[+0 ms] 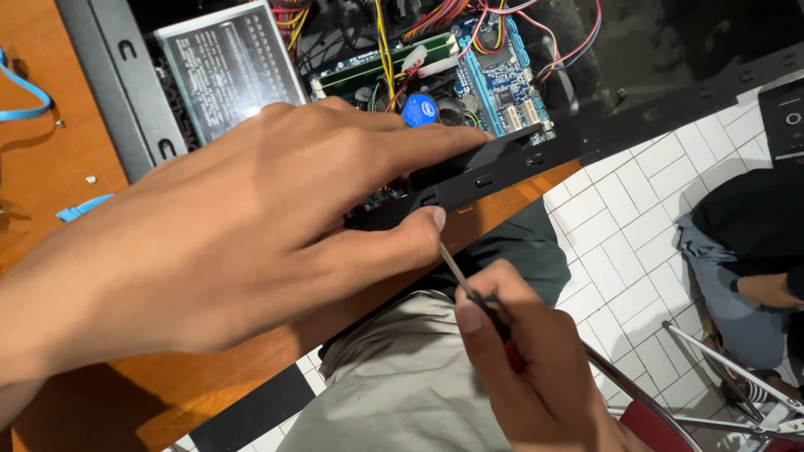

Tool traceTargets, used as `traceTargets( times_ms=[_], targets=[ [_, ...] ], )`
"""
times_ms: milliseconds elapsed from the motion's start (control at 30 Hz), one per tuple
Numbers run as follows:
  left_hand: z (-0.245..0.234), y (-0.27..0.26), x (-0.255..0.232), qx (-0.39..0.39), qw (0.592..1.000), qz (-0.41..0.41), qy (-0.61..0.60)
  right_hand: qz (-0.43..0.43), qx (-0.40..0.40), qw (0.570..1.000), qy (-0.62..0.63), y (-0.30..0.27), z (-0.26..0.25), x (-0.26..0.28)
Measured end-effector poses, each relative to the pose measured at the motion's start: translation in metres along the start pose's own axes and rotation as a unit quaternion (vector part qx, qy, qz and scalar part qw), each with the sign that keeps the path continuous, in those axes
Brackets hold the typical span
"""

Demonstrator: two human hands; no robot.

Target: The person uses a screwdriver to remove screws from the back panel of a computer case. They then detach and remove a black cooling fan from the motherboard. Afterward, they reposition the fan and use the screwdriver to secure it back into place.

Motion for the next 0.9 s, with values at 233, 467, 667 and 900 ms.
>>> traceTargets(
  times_ms=[233,467,667,900],
  targets=[
    [0.001,-0.001,0.000,0.009,1.000,0.004,0.007,0.001,0.020,1.000,0.013,0.003,0.006,0.000],
    [0.001,0.002,-0.007,0.002,0.999,0.038,0.019,-0.020,-0.007,0.925,0.380,-0.002,0.033,0.008],
    [-0.002,0.007,-0.007,0.035,0.999,0.009,0.013,0.217,0.212,0.677,0.671,-0.005,0.046,0.000],
    [0.005,0.014,0.006,0.060,0.998,-0.015,0.017,0.289,0.215,0.629,0.689,-0.004,0.045,0.010]
  ],
)
Point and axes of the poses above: each hand's wrist, its own y-axis towards the middle knuckle, its own z-axis out of the palm, x = y × z, the point moved 6 cm from there along y, towards the middle knuckle, and after that the axes turned 8 degrees about -x, right-handed, at the moved point
